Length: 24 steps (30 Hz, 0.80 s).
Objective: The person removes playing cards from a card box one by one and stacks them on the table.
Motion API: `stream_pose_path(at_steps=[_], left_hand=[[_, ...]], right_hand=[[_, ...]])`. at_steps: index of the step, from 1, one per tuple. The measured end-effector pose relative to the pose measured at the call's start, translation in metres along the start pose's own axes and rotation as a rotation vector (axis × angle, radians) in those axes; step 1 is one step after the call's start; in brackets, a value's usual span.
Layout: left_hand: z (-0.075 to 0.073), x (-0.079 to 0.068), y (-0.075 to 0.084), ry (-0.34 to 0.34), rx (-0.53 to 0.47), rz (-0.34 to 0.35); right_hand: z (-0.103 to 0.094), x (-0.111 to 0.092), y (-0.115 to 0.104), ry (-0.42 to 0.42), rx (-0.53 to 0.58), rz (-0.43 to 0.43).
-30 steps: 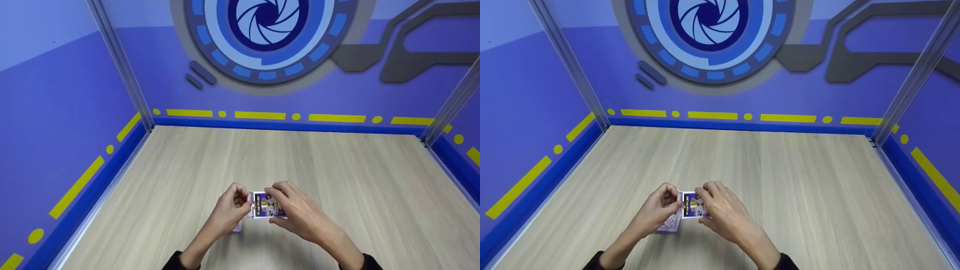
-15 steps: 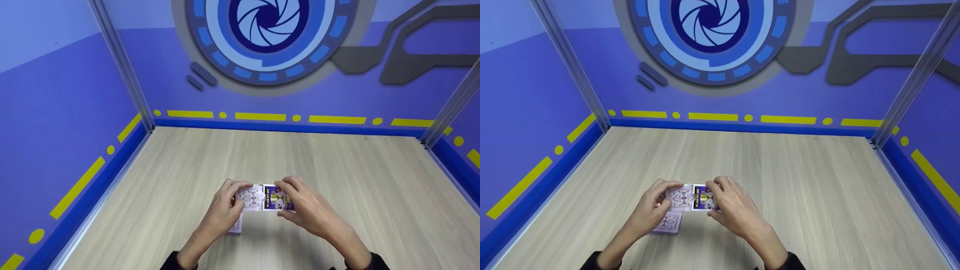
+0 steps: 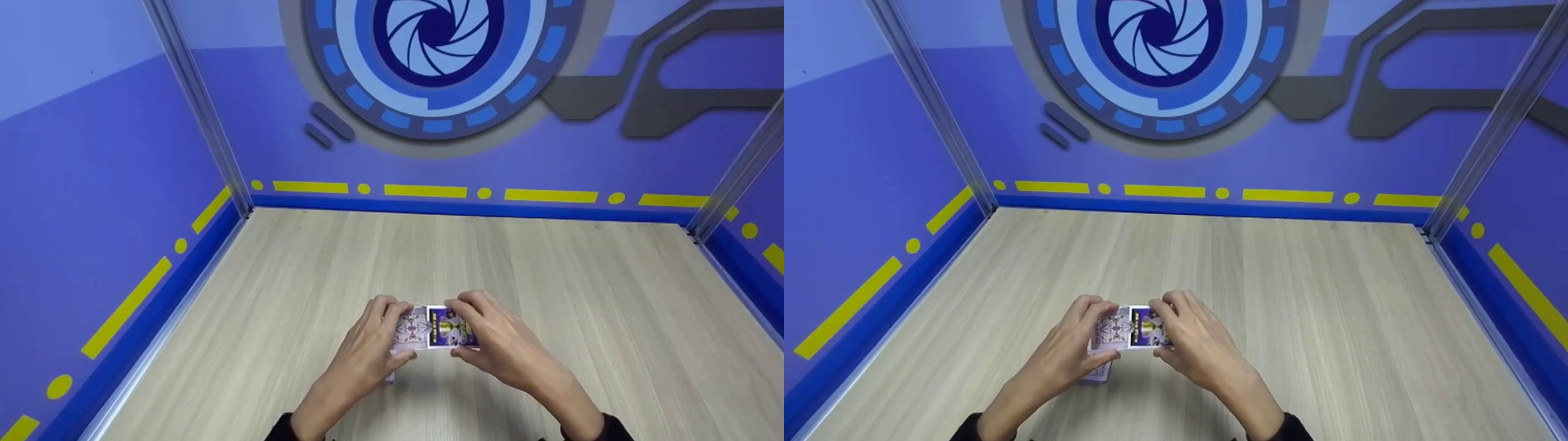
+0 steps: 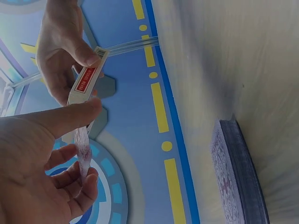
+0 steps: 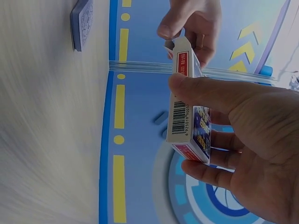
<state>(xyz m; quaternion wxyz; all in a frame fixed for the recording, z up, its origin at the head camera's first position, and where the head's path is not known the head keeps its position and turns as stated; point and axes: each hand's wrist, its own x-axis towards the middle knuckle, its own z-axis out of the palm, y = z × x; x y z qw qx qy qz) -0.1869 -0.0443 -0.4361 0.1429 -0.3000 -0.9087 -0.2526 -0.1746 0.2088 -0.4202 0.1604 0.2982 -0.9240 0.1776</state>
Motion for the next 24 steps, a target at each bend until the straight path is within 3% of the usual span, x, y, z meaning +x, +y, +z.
stream_pose_path(at_steps=[6,14,24], left_hand=[[-0.004,0.000,-0.003,-0.022,0.007,0.010],[-0.021,-0.002,-0.018,-0.016,-0.036,-0.019],[-0.036,-0.005,-0.038,-0.153,-0.045,-0.116]], right_hand=[[-0.001,0.000,0.000,-0.004,0.000,0.006],[-0.005,-0.001,0.005,0.022,-0.011,0.060],[-0.011,0.000,0.011,0.056,-0.067,0.118]])
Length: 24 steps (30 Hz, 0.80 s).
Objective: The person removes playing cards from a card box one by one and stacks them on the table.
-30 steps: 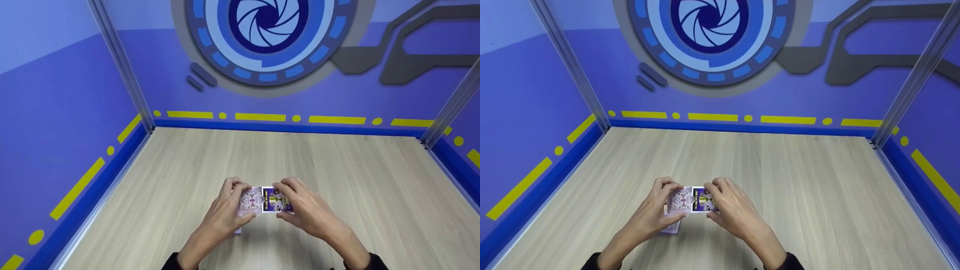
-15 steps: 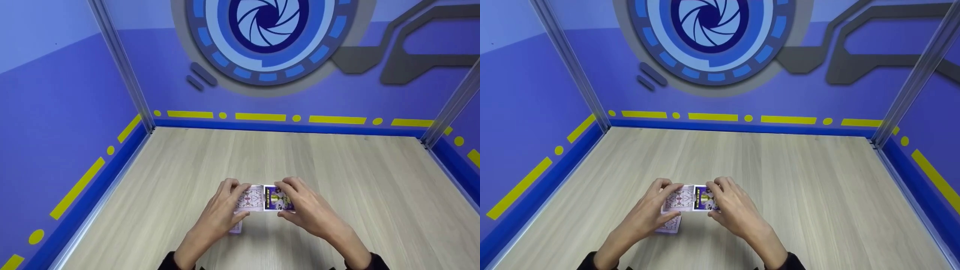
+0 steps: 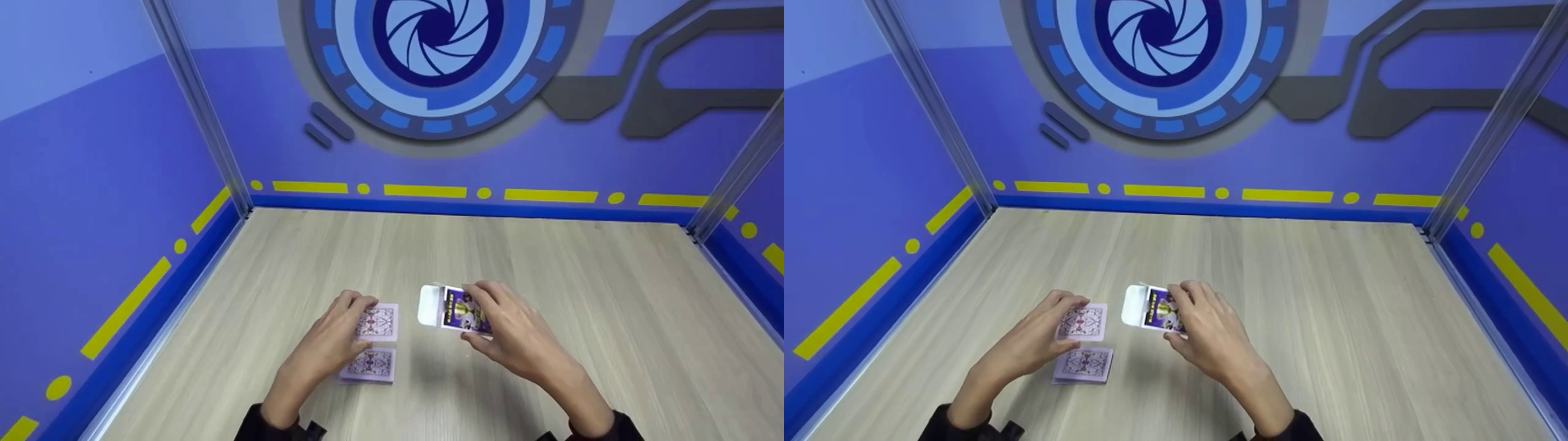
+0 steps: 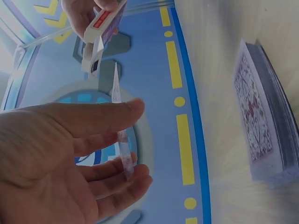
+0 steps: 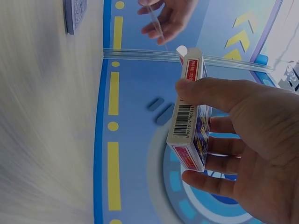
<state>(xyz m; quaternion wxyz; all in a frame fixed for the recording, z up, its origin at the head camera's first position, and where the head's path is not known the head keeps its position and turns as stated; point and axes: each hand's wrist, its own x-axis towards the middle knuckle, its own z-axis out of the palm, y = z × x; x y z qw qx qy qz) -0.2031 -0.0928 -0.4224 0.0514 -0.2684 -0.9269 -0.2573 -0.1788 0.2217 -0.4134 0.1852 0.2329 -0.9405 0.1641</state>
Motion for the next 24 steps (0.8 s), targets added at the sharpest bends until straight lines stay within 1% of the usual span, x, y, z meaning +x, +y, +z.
stream_pose_path(at_steps=[5,9,12,15,20,24], left_hand=[[0.000,-0.003,-0.006,-0.100,-0.004,-0.028],[0.002,-0.005,-0.005,-0.205,0.009,-0.087],[0.005,-0.005,-0.004,-0.261,0.025,-0.128],[0.009,-0.005,-0.004,-0.286,0.035,-0.140],[0.015,-0.005,-0.006,-0.307,0.051,-0.122],[0.020,-0.003,-0.007,-0.325,0.075,-0.122]], right_hand=[[-0.002,-0.001,0.003,0.018,-0.018,0.025],[-0.003,-0.001,0.004,0.019,-0.022,0.039],[-0.004,0.000,0.004,0.015,-0.023,0.052],[-0.004,0.000,0.004,0.012,-0.021,0.058],[-0.004,0.000,0.005,0.014,-0.026,0.060],[-0.003,0.000,0.005,0.020,-0.033,0.051]])
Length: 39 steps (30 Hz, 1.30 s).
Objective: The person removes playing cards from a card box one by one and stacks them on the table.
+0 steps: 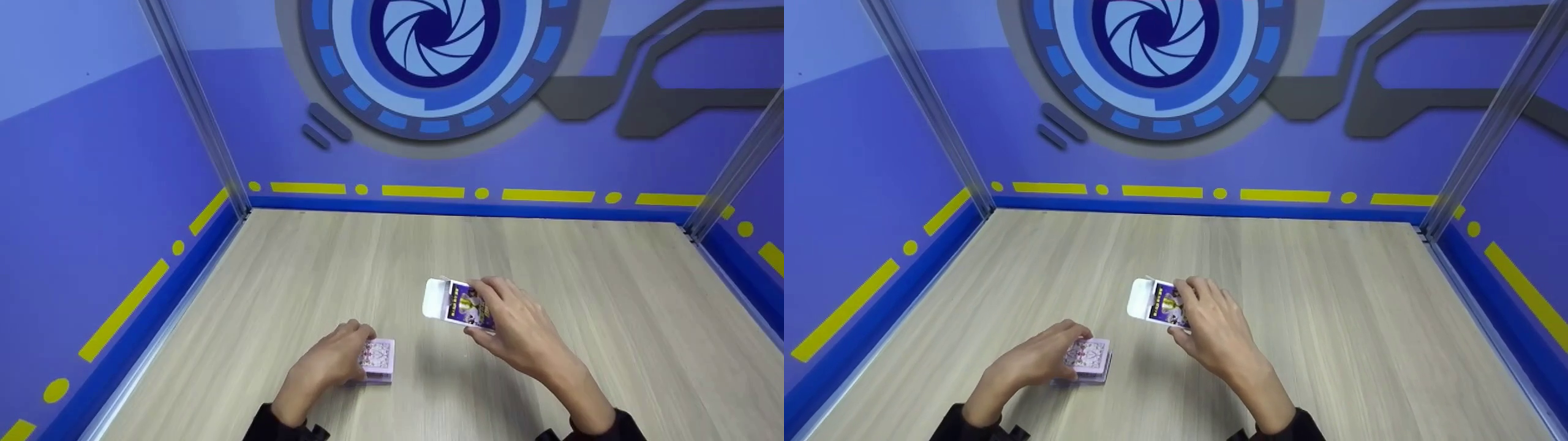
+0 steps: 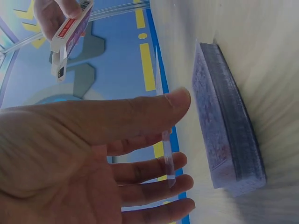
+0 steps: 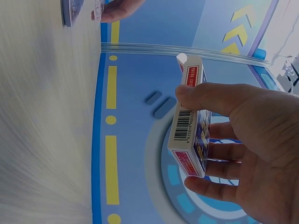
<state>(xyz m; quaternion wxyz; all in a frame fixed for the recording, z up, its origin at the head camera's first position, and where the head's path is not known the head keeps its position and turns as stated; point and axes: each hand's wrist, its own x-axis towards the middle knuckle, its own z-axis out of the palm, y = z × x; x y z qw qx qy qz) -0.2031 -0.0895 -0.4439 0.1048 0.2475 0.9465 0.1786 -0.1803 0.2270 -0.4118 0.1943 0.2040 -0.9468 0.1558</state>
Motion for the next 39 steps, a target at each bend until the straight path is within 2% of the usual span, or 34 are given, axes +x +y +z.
stream_pose_path(at_steps=[9,19,23,31,39], left_hand=[[0.008,0.004,-0.003,-0.040,0.008,-0.014],[0.014,0.008,-0.003,-0.065,0.042,-0.079],[0.015,0.007,-0.001,-0.074,0.042,-0.078],[0.021,0.006,0.003,-0.042,0.011,-0.045],[0.029,0.012,0.004,-0.024,0.042,-0.054]], right_hand=[[0.000,-0.001,0.001,0.002,0.005,-0.005],[0.000,-0.001,0.000,-0.004,0.013,-0.009],[0.001,-0.001,0.000,-0.008,0.009,-0.019],[0.001,-0.001,0.000,-0.010,-0.005,-0.028],[0.000,-0.001,-0.001,-0.026,-0.005,-0.016]])
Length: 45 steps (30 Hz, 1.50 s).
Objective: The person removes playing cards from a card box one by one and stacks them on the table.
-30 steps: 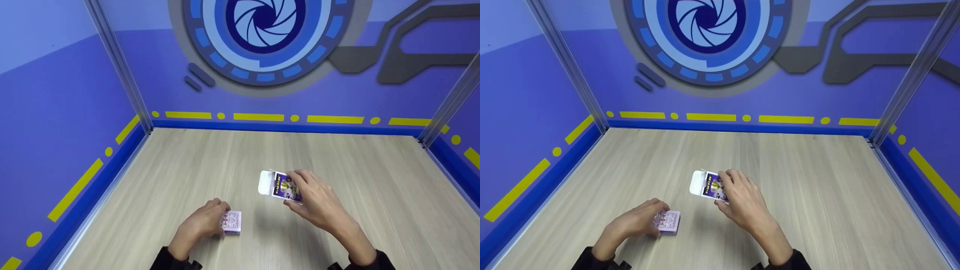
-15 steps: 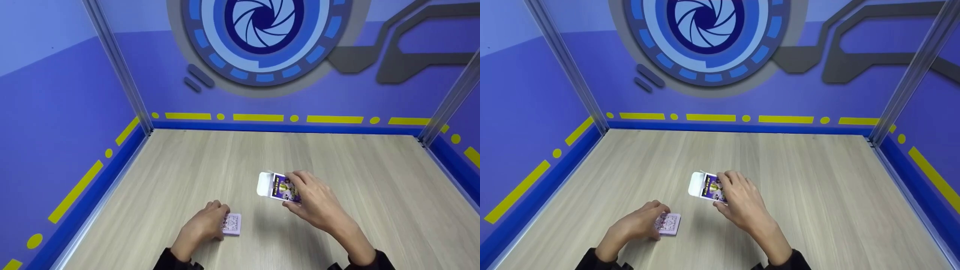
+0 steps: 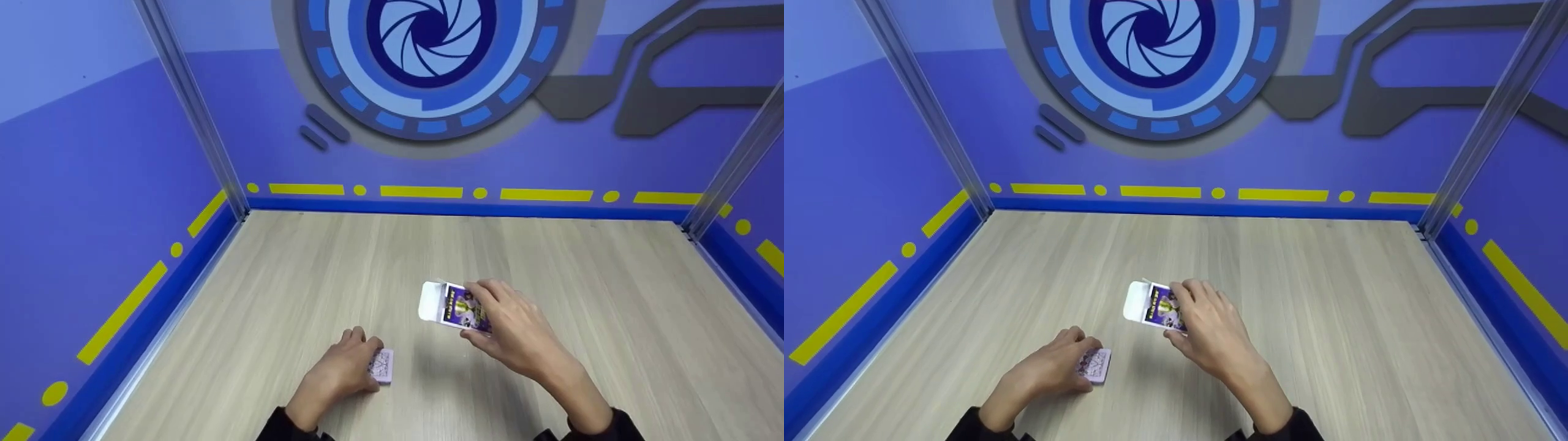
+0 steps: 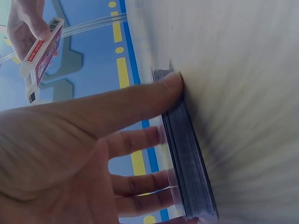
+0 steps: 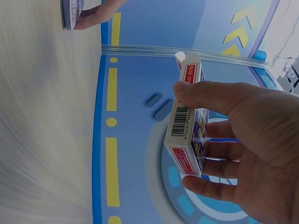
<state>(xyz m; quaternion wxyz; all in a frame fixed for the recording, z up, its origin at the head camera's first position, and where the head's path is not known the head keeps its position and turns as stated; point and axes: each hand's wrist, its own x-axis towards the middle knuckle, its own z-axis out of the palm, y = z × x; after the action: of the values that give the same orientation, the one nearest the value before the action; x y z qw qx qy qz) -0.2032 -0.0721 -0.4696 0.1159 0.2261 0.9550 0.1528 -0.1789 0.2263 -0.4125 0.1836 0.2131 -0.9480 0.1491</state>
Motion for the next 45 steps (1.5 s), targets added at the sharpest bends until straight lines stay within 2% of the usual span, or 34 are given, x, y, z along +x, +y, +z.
stream_pose_path(at_steps=[13,20,23,27,31,34,38,40,45], left_hand=[[-0.004,-0.003,0.000,-0.003,-0.012,0.005],[-0.012,-0.006,-0.006,-0.022,-0.077,0.000],[-0.018,-0.005,-0.006,0.039,-0.117,-0.023],[-0.026,-0.004,0.000,0.199,-0.155,0.002],[-0.031,-0.004,0.013,0.385,-0.236,0.088],[-0.032,-0.004,0.025,0.481,-0.392,0.202],[-0.028,-0.004,0.040,0.506,-0.591,0.332],[-0.025,-0.004,0.045,0.506,-0.657,0.352],[-0.019,-0.004,0.052,0.507,-0.772,0.330]], right_hand=[[0.000,0.000,0.000,-0.003,0.011,0.001],[0.000,0.000,0.001,0.002,0.016,-0.018],[0.000,0.000,0.000,0.003,0.020,-0.023],[0.001,0.000,-0.001,-0.005,0.030,-0.018],[0.003,0.000,-0.003,-0.022,0.053,-0.015],[0.005,-0.001,-0.006,-0.034,0.064,-0.020],[0.008,-0.001,-0.009,-0.038,0.073,-0.043],[0.009,-0.001,-0.010,-0.034,0.080,-0.062],[0.011,-0.001,-0.015,-0.026,0.095,-0.111]])
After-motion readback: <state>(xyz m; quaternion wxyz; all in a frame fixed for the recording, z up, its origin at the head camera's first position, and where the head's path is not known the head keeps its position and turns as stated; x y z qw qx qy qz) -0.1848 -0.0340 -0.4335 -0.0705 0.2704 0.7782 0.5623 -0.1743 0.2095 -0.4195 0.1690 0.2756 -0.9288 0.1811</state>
